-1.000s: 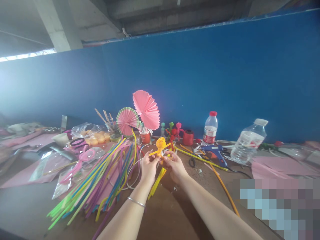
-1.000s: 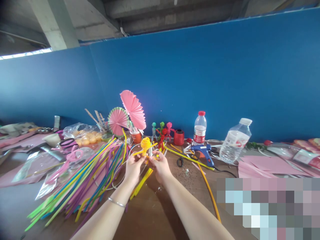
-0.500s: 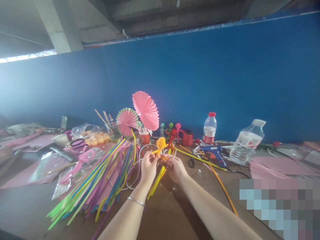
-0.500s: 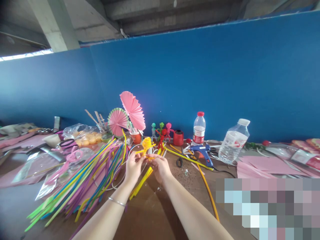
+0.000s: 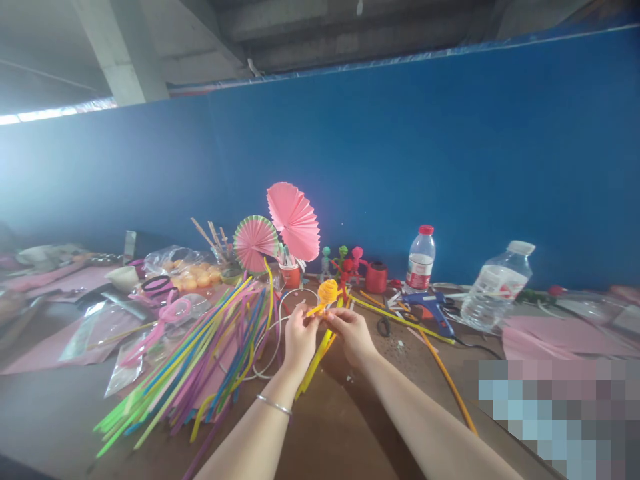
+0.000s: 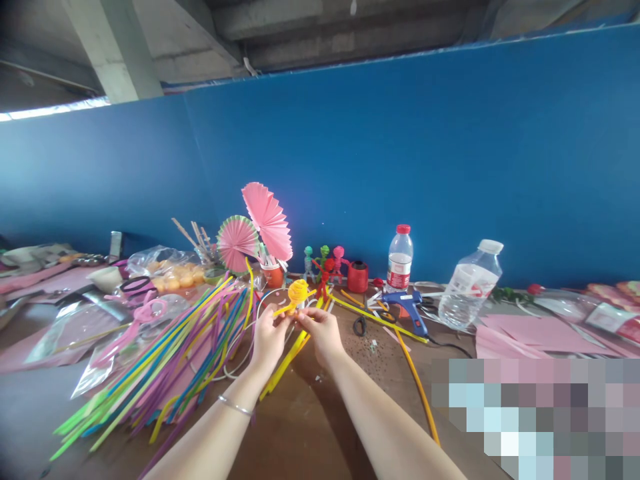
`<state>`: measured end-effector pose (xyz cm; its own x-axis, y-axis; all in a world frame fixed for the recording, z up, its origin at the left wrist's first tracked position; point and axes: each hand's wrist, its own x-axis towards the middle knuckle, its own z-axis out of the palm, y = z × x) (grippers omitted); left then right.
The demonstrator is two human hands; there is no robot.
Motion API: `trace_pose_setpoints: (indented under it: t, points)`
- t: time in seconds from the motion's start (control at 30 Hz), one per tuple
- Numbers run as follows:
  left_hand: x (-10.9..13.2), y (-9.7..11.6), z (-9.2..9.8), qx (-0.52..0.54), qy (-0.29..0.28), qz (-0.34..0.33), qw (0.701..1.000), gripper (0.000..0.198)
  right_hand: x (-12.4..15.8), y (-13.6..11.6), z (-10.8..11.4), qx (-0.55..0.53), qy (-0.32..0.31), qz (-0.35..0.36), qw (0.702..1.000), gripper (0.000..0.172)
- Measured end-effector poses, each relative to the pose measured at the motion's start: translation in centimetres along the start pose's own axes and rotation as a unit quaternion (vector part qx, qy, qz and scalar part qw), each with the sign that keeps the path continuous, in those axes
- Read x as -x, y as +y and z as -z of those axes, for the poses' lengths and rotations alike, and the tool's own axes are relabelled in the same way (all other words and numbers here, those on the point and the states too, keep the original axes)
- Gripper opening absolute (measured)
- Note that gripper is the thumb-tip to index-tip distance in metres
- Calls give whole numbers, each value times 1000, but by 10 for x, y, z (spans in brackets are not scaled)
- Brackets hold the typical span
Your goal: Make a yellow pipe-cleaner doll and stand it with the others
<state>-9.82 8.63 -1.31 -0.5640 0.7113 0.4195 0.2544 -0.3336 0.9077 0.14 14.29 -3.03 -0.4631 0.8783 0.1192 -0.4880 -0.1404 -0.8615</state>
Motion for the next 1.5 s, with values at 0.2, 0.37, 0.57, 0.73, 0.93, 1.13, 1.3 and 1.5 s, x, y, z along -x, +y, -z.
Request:
trace_pose_setpoints:
  t: [0.2, 0.37, 0.57, 0.73, 0.93, 1.13, 1.3, 1.5]
  points:
    - [0, -8, -2, 84, -17, 59, 995, 22, 3, -3, -3, 1, 15, 28, 1000, 20]
    - [0, -7, -5, 182, -33, 93, 978, 25, 2, -4, -6, 3, 27, 44, 999, 20]
    - [0, -9, -3, 163, 1, 86, 983, 23, 2, -2, -2, 215, 80, 37, 973, 24]
    - [-1, -11, -1, 133, 44, 81, 987, 25, 6, -1, -5, 232, 16, 24, 972, 30]
    - [-1, -12, -3, 199, 11, 106, 974, 24, 7, -4, -11, 49, -13, -112, 992, 24]
    - [-2, -5, -1, 304, -62, 214, 926, 28, 6, -13, 7, -96, -116, -301, 942, 15]
    - [-2, -4, 0, 314, -98, 253, 910, 31, 7, -14, 7, -115, -174, -273, 939, 14]
    - [-3, -13, -2, 253, -14, 130, 959, 30, 2, -7, -5, 81, -104, -91, 987, 18]
